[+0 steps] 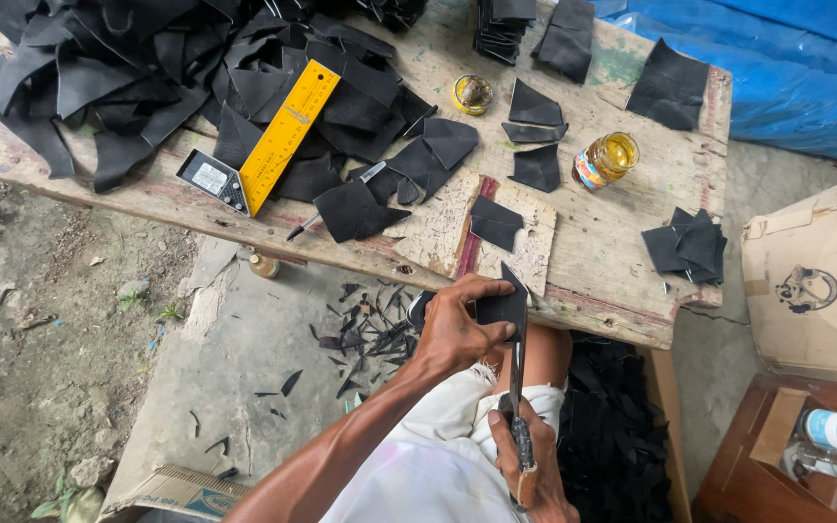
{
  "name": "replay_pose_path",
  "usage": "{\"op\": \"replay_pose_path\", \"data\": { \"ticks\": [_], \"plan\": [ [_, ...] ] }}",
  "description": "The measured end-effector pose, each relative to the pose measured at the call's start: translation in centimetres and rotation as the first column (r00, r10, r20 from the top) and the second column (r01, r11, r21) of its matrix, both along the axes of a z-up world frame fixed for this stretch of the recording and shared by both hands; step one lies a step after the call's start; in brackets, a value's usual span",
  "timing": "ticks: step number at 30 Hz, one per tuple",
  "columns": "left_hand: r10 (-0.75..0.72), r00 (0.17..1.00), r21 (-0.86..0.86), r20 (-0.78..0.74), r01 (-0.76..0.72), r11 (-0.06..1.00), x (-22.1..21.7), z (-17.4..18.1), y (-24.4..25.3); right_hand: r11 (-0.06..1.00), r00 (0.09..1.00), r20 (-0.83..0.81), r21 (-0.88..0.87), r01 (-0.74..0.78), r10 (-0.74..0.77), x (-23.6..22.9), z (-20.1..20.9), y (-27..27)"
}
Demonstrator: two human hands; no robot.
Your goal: The person applies glue to the edges of black leather pieces with their fingers, presses them together, and trims the excess material using shears on a wooden table.
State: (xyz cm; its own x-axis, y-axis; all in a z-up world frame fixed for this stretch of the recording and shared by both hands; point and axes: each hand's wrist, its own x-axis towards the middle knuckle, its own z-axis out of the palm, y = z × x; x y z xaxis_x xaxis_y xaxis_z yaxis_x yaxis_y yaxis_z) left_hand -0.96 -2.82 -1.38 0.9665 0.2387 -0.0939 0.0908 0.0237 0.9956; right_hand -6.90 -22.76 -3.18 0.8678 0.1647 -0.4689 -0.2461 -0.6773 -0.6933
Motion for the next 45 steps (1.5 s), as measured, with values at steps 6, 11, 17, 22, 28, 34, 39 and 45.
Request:
{"op": "replay_pose_path", "data": {
  "ticks": [6,11,17,22,28,34,39,45],
  "plan": [
    [0.012,1.000,0.027,-0.003,-0.012,1.000,-0.1,-0.8,-0.4,0.999,1.000,-0.012,0.027,0.029,-0.028,-0.6,-0.8,-0.5],
    [0.010,1.000,0.028,-0.008,-0.010,1.000,-0.1,-1.1,-0.4,1.000,1.000,0.007,0.013,0.025,-0.025,-0.5,-1.1,-0.6],
    [-0.003,1.000,0.036,-0.030,0.004,0.999,0.0,-1.4,-0.5,0.997,0.998,0.061,-0.071,-0.002,0.006,-0.8,-2.9,-1.6],
    [-0.023,1.000,0.084,0.021,0.021,0.996,0.0,-1.9,-0.5,0.958,0.854,0.434,-0.152,-0.245,0.287,-1.3,-4.2,-2.3],
    [-0.044,0.999,0.125,0.030,0.040,0.991,-0.2,-2.2,-0.5,0.999,0.986,0.160,-0.011,-0.046,0.047,-1.7,-3.1,-1.2],
    [-0.079,0.997,0.037,0.011,0.078,0.996,-0.8,-1.7,-0.6,0.996,0.999,0.010,0.075,0.037,-0.038,-0.5,-1.1,-0.3],
    [-0.114,0.993,-0.100,0.028,0.116,0.988,-1.4,-1.5,-1.5,0.992,0.999,-0.003,0.113,0.052,-0.052,0.2,-0.6,0.0],
    [-0.103,0.993,0.028,0.053,0.101,0.994,-1.7,-1.9,-1.3,0.997,0.992,0.121,0.072,0.018,-0.027,-0.3,-2.1,-0.3]
  ]
}}
